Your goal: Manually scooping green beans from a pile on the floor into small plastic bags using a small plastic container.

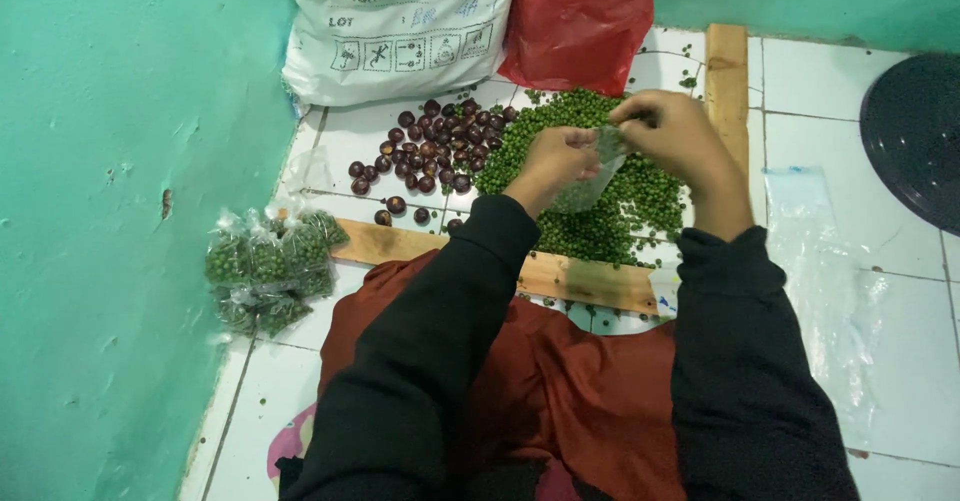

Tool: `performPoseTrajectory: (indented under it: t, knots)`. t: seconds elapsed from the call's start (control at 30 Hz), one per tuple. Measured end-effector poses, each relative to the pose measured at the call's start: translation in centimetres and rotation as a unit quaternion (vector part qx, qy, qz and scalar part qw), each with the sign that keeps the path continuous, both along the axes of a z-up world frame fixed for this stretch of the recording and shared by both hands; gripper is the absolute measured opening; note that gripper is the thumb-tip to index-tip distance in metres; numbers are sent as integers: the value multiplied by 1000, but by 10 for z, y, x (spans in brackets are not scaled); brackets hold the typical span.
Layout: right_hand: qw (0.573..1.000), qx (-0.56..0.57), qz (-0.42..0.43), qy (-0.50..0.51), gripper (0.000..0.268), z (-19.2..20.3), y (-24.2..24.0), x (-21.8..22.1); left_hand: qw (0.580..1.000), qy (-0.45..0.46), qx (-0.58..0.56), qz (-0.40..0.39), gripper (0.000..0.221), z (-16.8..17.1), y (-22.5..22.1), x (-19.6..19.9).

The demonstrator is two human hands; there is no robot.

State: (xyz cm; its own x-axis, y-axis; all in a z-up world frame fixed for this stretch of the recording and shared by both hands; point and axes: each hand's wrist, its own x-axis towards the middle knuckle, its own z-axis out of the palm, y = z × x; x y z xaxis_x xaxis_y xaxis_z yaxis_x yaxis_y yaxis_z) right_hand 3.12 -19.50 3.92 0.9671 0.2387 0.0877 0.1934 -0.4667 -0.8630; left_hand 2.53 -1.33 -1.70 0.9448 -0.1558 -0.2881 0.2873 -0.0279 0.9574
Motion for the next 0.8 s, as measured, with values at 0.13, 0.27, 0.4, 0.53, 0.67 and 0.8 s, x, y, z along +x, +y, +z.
performPoseTrajectory:
  t: [0.13, 0.27, 0.4, 0.53, 0.67, 0.8]
  knots:
    - [981, -185, 35, -46, 25, -8, 14, 1, 1000, 1, 23, -10, 50, -8, 1, 1]
    - [966, -245, 12, -82, 36, -34, 4, -8, 1000, -3, -3, 24, 43, -5, 8, 0]
    - [994, -96, 21, -47, 13, -53, 7, -16, 996, -31, -68, 51, 37, -40, 13, 18]
    - [989, -85, -8, -124, 5, -62, 0, -5, 972, -75, -184, 126, 32, -48, 23, 13]
    - [985, -13, 35, -170, 13, -48, 4, 4, 978, -203, -29, -28, 70, -31, 31, -13]
    - [987, -1, 14, -163, 13, -27, 18, -1, 979, -203, 10, -19, 28, -109, 11, 23]
